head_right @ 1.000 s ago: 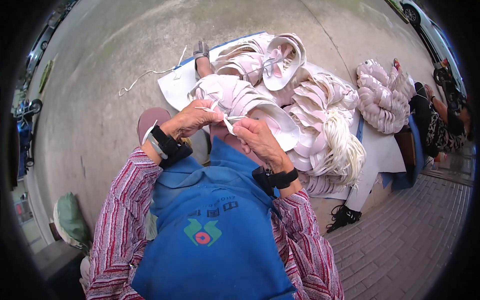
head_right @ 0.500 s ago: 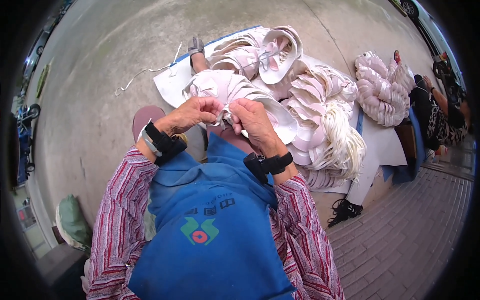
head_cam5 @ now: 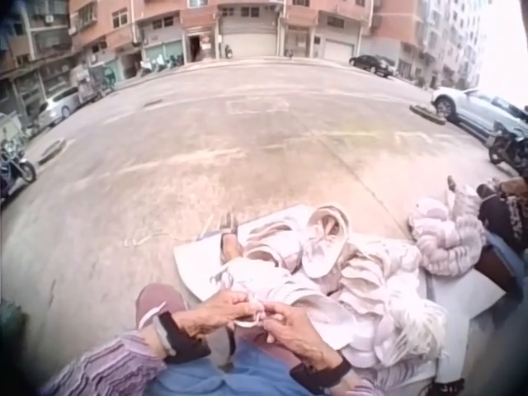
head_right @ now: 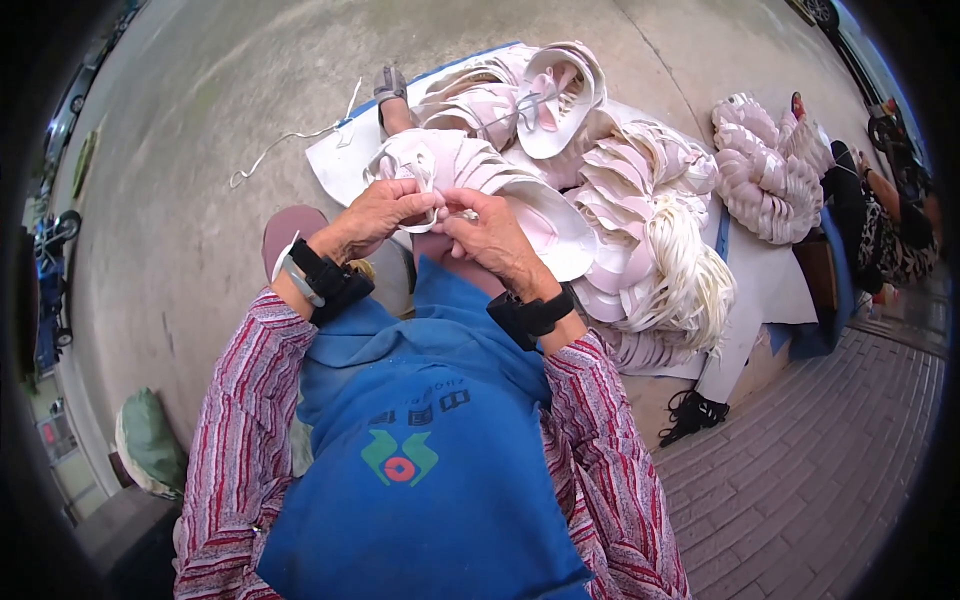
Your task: Bundling pink shoe upper components together using white string for further processing.
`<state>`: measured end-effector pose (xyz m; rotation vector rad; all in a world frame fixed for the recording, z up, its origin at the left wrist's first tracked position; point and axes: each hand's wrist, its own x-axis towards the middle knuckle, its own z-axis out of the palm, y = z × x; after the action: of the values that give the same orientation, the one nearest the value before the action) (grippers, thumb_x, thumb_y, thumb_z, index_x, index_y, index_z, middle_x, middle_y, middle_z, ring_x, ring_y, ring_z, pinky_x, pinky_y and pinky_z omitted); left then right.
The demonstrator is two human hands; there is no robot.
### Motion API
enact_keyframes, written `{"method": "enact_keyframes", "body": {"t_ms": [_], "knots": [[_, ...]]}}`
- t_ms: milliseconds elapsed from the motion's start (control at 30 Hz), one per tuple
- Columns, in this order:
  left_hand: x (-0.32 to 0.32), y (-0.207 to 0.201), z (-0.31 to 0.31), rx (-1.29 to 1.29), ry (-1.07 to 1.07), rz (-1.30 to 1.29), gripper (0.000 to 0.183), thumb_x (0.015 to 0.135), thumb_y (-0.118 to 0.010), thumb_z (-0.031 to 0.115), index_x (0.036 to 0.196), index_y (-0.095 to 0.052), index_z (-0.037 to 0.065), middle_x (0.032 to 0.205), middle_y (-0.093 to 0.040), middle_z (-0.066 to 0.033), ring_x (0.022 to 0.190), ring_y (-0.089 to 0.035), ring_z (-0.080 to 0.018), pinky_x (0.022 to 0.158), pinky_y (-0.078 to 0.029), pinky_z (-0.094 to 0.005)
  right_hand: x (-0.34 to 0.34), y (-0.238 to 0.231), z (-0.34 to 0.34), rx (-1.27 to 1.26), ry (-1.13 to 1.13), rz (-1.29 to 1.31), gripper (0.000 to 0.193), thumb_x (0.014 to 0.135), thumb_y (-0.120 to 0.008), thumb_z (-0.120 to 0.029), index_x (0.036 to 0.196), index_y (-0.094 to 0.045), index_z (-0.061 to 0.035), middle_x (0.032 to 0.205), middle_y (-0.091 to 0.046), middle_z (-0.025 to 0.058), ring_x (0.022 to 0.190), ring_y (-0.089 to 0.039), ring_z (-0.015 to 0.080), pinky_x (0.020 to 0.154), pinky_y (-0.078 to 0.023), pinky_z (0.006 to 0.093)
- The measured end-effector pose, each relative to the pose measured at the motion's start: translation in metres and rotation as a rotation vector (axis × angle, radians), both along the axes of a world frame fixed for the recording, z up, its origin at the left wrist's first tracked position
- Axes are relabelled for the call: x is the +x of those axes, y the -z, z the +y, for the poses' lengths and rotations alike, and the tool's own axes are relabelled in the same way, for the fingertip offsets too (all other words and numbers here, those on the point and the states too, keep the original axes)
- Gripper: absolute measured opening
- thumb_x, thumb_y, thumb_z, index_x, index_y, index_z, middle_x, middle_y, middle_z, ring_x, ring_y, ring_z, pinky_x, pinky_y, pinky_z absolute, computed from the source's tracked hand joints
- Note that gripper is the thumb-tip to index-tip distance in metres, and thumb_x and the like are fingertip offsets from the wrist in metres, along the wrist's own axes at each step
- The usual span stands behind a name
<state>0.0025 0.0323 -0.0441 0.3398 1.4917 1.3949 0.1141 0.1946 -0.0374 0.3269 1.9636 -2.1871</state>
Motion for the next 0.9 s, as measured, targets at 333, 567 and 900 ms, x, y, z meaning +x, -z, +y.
{"method": "enact_keyframes", "body": {"t_ms": [333, 567, 900], "knots": [[0.006, -0.002, 0.003, 0.020, -0.105, -0.068, 0.027, 0.090, -0.058, 0.024, 0.101, -0.060, -0.001, 0.093, -0.062, -0.0042, 0.082, -0.056, -0.0078, 0.071, -0.047, -0.0205, 0.002, 0.012, -0.019, 0.095, 0.221, 0.074, 0.021, 0.081, -0.060, -0.011, 0.097, -0.065, 0.0014, 0.073, -0.066, 0.0053, 0.054, -0.056, 0.0066, 0.050, -0.045, 0.0198], [0.001, -0.001, 0.005, 0.059, -0.140, -0.152, 0.024, 0.092, -0.054, 0.023, 0.102, -0.056, 0.001, 0.094, -0.061, -0.0063, 0.085, -0.060, -0.0146, 0.080, -0.048, -0.0258, 0.004, 0.016, -0.011, -0.052, 0.305, 0.093, 0.025, 0.091, -0.053, -0.021, 0.096, -0.065, 0.0007, 0.074, -0.066, 0.0059, 0.059, -0.059, 0.0072, 0.052, -0.047, 0.0185], [0.005, 0.008, 0.005, 0.091, -0.170, -0.163, 0.021, 0.093, -0.051, 0.021, 0.101, -0.054, 0.002, 0.086, -0.059, -0.0045, 0.078, -0.060, -0.0153, 0.076, -0.049, -0.0267, 0.004, 0.032, -0.001, -0.414, 0.365, -0.003, 0.037, 0.095, -0.047, -0.031, 0.105, -0.057, 0.0032, 0.074, -0.062, 0.0061, 0.059, -0.060, 0.0108, 0.054, -0.049, 0.0209]]}}
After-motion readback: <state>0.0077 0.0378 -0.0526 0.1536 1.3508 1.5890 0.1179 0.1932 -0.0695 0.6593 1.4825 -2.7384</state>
